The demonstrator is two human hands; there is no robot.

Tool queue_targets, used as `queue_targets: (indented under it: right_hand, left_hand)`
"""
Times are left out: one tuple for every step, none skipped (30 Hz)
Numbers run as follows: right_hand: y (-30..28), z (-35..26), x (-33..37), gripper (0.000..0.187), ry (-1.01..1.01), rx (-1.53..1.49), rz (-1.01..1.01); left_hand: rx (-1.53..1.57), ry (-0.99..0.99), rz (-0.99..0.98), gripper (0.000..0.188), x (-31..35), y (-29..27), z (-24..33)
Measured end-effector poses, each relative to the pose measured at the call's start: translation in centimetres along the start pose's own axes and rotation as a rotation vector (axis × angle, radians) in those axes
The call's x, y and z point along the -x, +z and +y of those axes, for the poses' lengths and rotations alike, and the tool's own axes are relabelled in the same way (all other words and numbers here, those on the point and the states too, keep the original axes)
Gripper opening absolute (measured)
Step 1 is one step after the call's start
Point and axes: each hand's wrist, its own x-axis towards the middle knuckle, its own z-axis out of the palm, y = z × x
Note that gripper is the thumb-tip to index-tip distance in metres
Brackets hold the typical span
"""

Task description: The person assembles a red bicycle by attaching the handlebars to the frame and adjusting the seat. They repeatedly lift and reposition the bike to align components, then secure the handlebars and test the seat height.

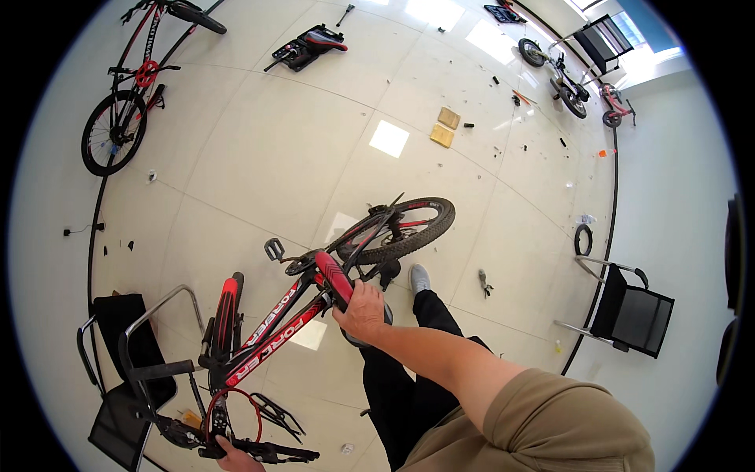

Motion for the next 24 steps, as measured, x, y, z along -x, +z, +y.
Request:
queue_targets:
  right_hand:
    - [-0.3,-0.8,-0.5,0.076,0.011,0.001,-0.009]
    - [-0.6,-1.4,-0.8,0.075,0.037,0.001,-0.011]
    - [-0.9,-1.9,-1.1,0.075,0.063,0.001,-0.013]
    - [-1.1,-2.4,-1.1,0.074,0.058,0.017,-0.014]
    - [-1.2,-2.6,-1.0,0.073,0.040,0.030,-0.020]
    - [-1.2,-2.8,-0.9,0.072,0.024,0.041,-0.026]
    - [-1.1,-2.7,-0.9,0.071,0.023,0.035,-0.056]
    - [-1.1,-2.9,-1.1,0.071,0.023,0.029,-0.054]
    - [-1.0,-3.3,-1.1,0.071,0.024,0.027,-0.068]
    - [-0.8,-3.7,-1.2,0.071,0.025,0.026,-0.084]
    - [-1.0,-4.2,-1.4,0.071,0.042,0.028,-0.086]
    - [-1.0,-4.6,-1.9,0.070,0.060,0.038,-0.088]
    - [-0.9,-5.0,-2.5,0.071,0.067,0.042,-0.106]
    - [-1.0,-5.1,-3.3,0.072,0.078,0.051,-0.120]
    - [-1.9,-5.2,-3.8,0.072,0.083,0.054,-0.132]
    - [-3.2,-6.3,-5.3,0.073,0.079,0.052,-0.120]
    - [-3.2,-6.1,-5.2,0.073,0.098,0.068,-0.138]
    - [-3.1,-5.8,-4.9,0.073,0.119,0.083,-0.153]
    - [-2.5,-6.0,-4.7,0.073,0.129,0.075,-0.157]
    - [-2.4,-6.2,-4.6,0.074,0.136,0.072,-0.160]
    - [-2.2,-6.3,-4.4,0.075,0.143,0.083,-0.162]
    - [-2.2,-6.2,-4.7,0.075,0.138,0.090,-0.152]
    - [-2.5,-6.2,-4.8,0.075,0.145,0.089,-0.161]
    - [-3.0,-6.3,-4.9,0.075,0.152,0.087,-0.170]
  left_hand:
    - [0.006,0.018,-0.006,0.040,-0.6,0.3,0.8]
    - [0.008,0.045,-0.027,0.040,-1.1,1.1,2.5]
    - [-0.084,-0.035,-0.046,0.040,-1.9,1.7,4.3]
    - [-0.059,0.009,-0.061,0.039,-2.2,1.6,4.5]
    - [-0.030,0.051,-0.064,0.039,-2.3,1.1,4.0]
    - [-0.003,0.094,-0.065,0.039,-2.5,0.4,3.5]
    - [-0.007,0.141,-0.057,0.040,-2.6,0.0,3.0]
    - [-0.010,0.193,-0.052,0.040,-3.3,-0.3,2.5]
    - [-0.040,0.235,-0.028,0.039,-4.4,-0.6,2.3]
    - [-0.082,0.203,-0.041,0.040,-5.3,-1.1,2.1]
    - [-0.132,0.175,-0.060,0.042,-7.3,-1.3,1.5]
    - [-0.172,0.214,-0.122,0.044,-4.0,-0.3,6.4]
    - [-0.119,0.261,-0.137,0.043,-4.3,0.1,6.9]
    - [-0.111,0.292,-0.132,0.044,-5.2,0.6,6.9]
    - [-0.201,0.331,-0.094,0.044,-5.8,0.9,7.1]
    - [-0.108,0.360,-0.114,0.045,-7.0,2.0,7.8]
    - [-0.100,0.375,-0.129,0.045,-6.7,2.1,8.1]
    - [-0.131,0.389,-0.126,0.044,-6.2,2.0,8.2]
    - [-0.136,0.412,-0.132,0.043,-7.4,2.0,8.1]
    - [-0.079,0.423,-0.155,0.042,-7.2,2.2,8.3]
    - [-0.083,0.395,-0.159,0.042,-7.5,2.2,8.3]
    - [-0.087,0.369,-0.161,0.041,-7.3,2.2,8.6]
    - [-0.084,0.383,-0.151,0.041,-6.8,2.2,8.6]
    - [-0.081,0.398,-0.142,0.040,-6.4,2.4,8.7]
